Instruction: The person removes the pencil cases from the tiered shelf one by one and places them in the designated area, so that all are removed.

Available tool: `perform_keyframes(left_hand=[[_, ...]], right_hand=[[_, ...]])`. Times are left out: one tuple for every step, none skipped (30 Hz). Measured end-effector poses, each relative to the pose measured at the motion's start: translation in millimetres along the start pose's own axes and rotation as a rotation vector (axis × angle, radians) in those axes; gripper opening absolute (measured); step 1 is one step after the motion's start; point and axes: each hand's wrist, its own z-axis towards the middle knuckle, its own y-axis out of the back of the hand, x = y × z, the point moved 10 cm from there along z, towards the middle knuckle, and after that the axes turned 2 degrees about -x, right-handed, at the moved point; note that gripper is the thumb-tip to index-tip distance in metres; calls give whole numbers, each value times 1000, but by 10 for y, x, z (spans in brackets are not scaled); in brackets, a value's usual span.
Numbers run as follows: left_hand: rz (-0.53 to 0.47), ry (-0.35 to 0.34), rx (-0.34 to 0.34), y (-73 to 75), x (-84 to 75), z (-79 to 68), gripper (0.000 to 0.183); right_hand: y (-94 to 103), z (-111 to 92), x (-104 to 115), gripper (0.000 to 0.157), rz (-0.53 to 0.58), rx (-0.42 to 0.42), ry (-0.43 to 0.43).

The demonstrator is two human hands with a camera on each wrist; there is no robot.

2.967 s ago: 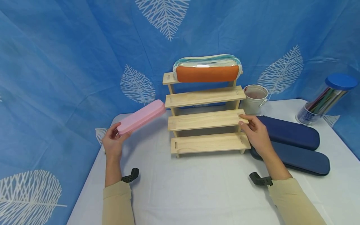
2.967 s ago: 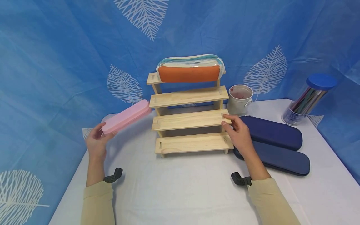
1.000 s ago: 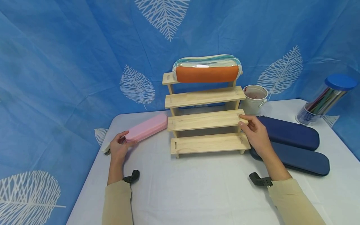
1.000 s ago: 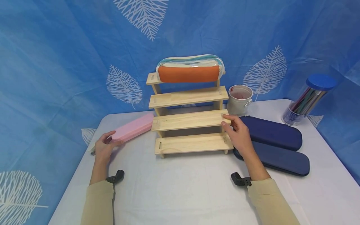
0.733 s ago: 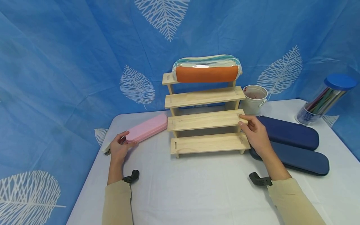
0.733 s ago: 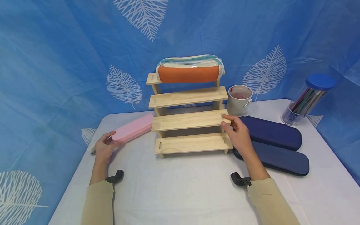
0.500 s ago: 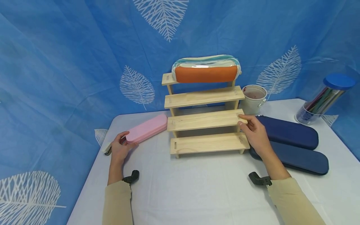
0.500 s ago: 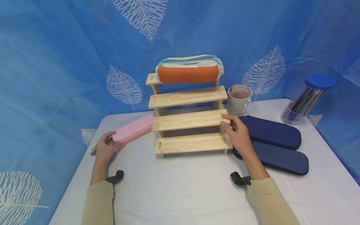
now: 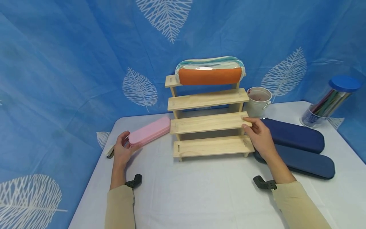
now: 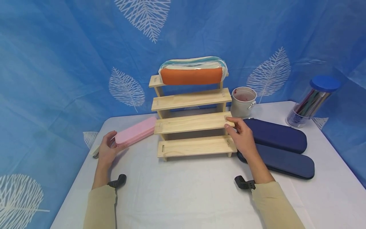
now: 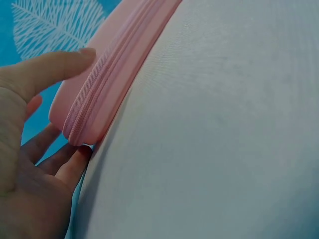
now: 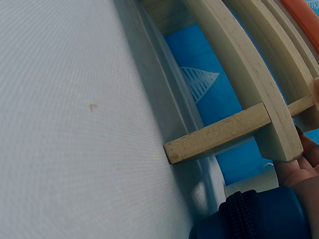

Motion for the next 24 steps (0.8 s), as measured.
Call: perform_keyframes(left_hand=[[6,-4,-3,-2,-12,-2,87],[15,-6,-9,0,-22,-3,87],[21,-7,-13,-1,-31,-3,88],[25,-7,-21,-2,-40,-4,88],[23,-13,-26,-3,-57,0,88],[24,-19,-34,-3,-77,5,87],[21,-32,-41,-3,-105,13,86],[20,-44,-47,-5,-139,21,85],[24,-54,-55,-5,-175,31,84],[28,-62,-62,-4,-209,40,83],[29,-75,-69,-1,-252,50,82],[42,-100,-76,4,-256,81,81],[44,-108,-83,3,-303,89,79],[42,-119,-87,1,-354,96,79],[33,-134,-89,-4,-414,101,77],[25,-148,-87,-12,-487,99,76],[15,-163,-84,-22,-568,92,75],[8,-175,-80,-34,-662,79,74],[-8,-172,-76,-49,-798,40,73],[-22,-187,-69,-61,-889,22,72],[-32,-197,-64,-73,-974,3,71],[-34,-203,-61,-86,-1048,-15,70],[-50,-216,-57,-98,-1109,-28,69],[-66,-230,-52,-111,-1162,-36,68]], right_hand=[[1,0,-9,39,-3,1,-2],[1,1,-17,39,2,1,-7],[-2,1,-19,39,1,4,-7],[-2,2,-27,39,3,4,-10],[-3,3,-26,40,2,5,-7],[-3,5,-21,40,2,5,-3],[1,7,-18,40,1,3,1],[4,8,-12,39,5,2,6],[9,10,-8,39,6,1,9],[10,10,-7,39,8,1,10],[11,10,-7,39,11,1,9],[12,11,-6,39,11,2,10],[13,10,-6,39,11,3,9],[14,9,-5,40,10,3,8],[16,9,-5,40,7,4,6],[19,9,-2,40,5,4,7],[20,9,0,40,8,3,7],[22,10,2,40,9,2,7],[23,11,4,40,12,0,6],[24,12,5,40,13,-1,6],[22,12,4,40,17,0,4],[21,11,3,40,18,-1,3],[17,10,-1,40,20,-1,-1],[14,6,1,40,14,1,0]])
